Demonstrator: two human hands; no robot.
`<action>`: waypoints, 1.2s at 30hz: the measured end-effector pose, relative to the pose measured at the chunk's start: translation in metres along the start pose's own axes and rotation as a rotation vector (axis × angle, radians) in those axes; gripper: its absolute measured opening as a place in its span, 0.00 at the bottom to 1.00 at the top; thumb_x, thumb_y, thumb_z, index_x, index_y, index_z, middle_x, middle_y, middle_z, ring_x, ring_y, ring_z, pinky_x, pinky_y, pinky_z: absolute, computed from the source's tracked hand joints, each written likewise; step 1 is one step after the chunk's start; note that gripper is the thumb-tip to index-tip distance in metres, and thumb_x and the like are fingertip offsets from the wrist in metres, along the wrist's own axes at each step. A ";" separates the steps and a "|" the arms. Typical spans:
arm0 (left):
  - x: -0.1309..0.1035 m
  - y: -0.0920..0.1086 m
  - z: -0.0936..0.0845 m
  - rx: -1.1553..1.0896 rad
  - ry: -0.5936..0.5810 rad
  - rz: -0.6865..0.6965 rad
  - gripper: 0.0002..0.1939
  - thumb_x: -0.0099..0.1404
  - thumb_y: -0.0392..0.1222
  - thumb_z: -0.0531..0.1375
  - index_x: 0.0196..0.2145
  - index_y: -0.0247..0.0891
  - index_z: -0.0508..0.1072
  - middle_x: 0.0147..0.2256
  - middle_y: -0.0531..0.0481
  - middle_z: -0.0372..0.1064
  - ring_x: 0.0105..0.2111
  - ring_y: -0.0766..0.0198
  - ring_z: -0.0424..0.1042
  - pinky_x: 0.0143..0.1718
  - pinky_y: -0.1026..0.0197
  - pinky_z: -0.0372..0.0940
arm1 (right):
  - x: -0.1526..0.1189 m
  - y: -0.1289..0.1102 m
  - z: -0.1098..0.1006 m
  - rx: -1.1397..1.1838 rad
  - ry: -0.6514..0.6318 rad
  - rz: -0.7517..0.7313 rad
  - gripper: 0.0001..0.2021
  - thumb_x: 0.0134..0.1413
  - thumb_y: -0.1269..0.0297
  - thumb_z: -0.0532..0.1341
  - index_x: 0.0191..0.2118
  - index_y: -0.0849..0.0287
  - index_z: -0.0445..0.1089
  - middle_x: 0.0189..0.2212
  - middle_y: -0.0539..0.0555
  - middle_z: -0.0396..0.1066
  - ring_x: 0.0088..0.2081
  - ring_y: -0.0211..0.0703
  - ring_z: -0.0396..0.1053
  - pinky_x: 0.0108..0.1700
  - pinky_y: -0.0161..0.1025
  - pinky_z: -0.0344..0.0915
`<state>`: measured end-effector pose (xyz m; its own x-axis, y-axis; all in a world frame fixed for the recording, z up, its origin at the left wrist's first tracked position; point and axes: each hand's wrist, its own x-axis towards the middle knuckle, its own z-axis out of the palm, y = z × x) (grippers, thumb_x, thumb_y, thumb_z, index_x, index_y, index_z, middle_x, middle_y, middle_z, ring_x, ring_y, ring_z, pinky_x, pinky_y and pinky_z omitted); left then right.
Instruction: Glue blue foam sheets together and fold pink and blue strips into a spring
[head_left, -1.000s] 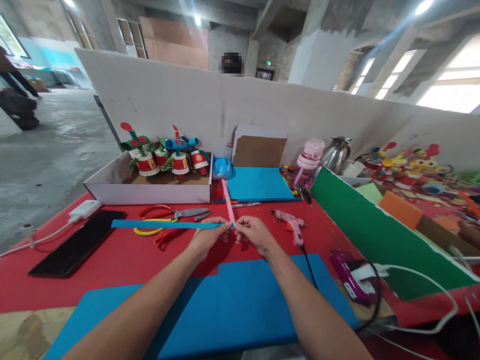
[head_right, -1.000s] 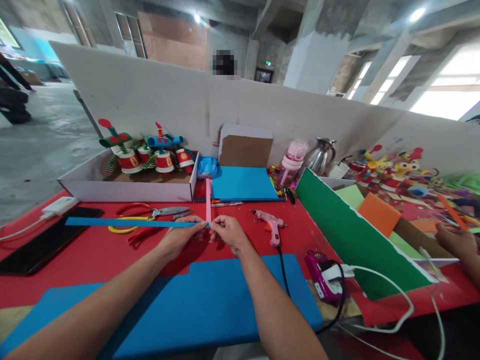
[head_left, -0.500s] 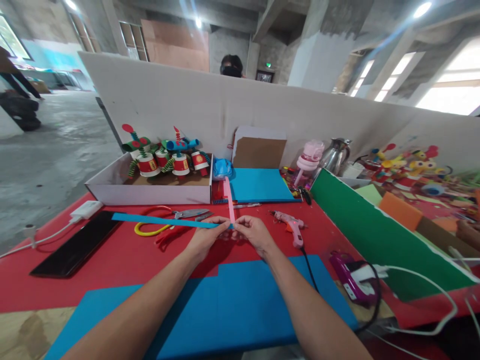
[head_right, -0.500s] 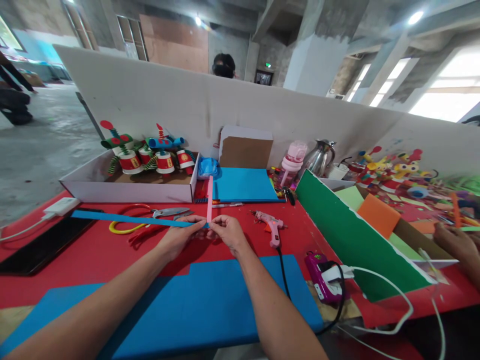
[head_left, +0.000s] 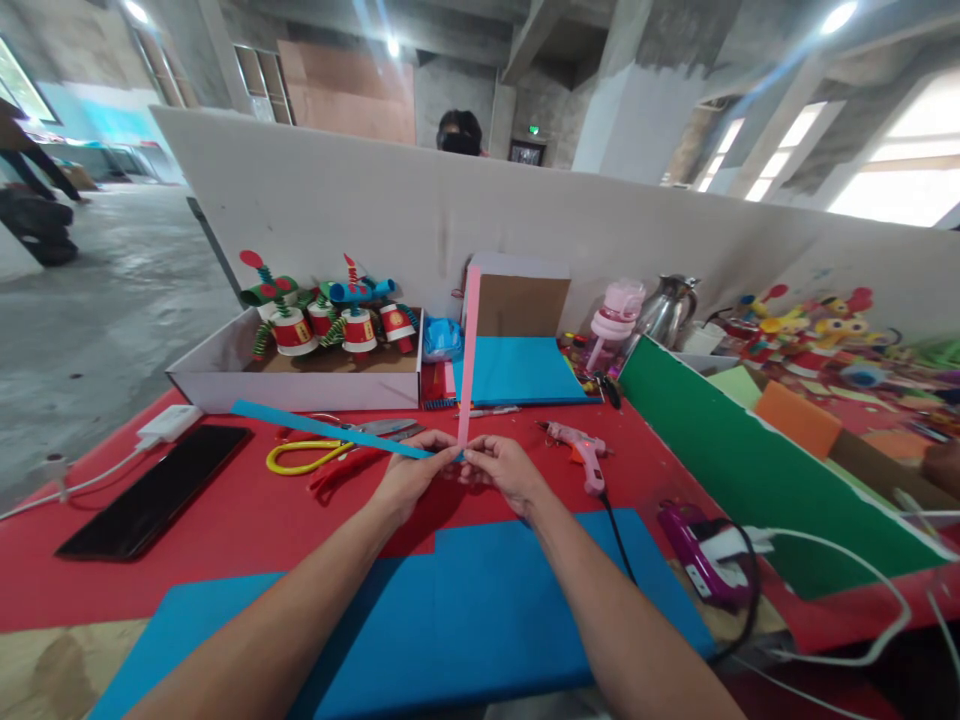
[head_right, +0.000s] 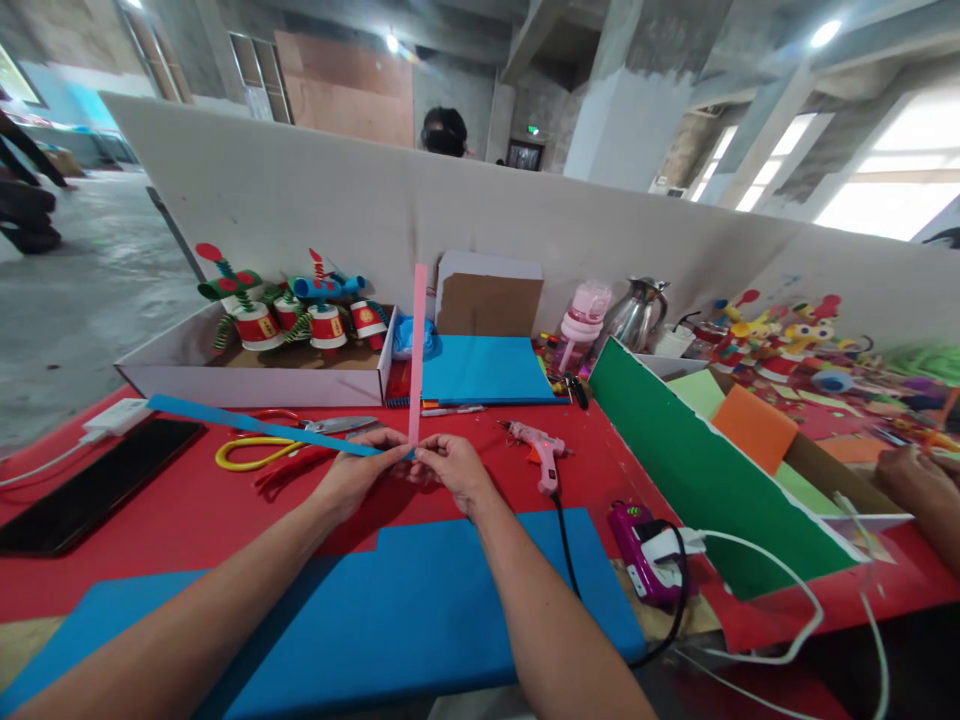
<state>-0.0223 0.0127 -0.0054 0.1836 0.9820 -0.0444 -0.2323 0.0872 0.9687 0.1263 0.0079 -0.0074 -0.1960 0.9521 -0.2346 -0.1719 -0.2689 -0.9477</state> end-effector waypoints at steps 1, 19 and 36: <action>0.001 0.000 -0.001 0.028 -0.006 0.020 0.14 0.45 0.47 0.69 0.25 0.36 0.73 0.22 0.53 0.71 0.22 0.68 0.68 0.25 0.66 0.63 | 0.000 0.000 0.000 0.009 0.005 0.012 0.16 0.35 0.57 0.71 0.27 0.60 0.67 0.17 0.47 0.71 0.20 0.34 0.69 0.28 0.33 0.66; 0.004 0.010 -0.003 0.399 -0.011 0.304 0.03 0.47 0.41 0.65 0.20 0.41 0.76 0.23 0.49 0.73 0.26 0.60 0.69 0.33 0.61 0.64 | -0.002 -0.003 -0.007 0.322 -0.071 0.135 0.07 0.47 0.66 0.67 0.29 0.63 0.70 0.21 0.53 0.74 0.25 0.38 0.74 0.37 0.38 0.72; -0.001 0.011 -0.004 0.165 -0.084 0.069 0.19 0.53 0.57 0.63 0.24 0.37 0.69 0.19 0.54 0.65 0.20 0.69 0.63 0.23 0.66 0.61 | -0.003 -0.009 0.004 0.085 0.124 -0.092 0.15 0.34 0.57 0.71 0.28 0.61 0.72 0.24 0.51 0.74 0.27 0.37 0.73 0.34 0.34 0.69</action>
<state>-0.0289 0.0129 0.0047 0.2533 0.9667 0.0374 -0.0882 -0.0154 0.9960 0.1250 0.0065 0.0027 -0.0560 0.9825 -0.1777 -0.2656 -0.1862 -0.9459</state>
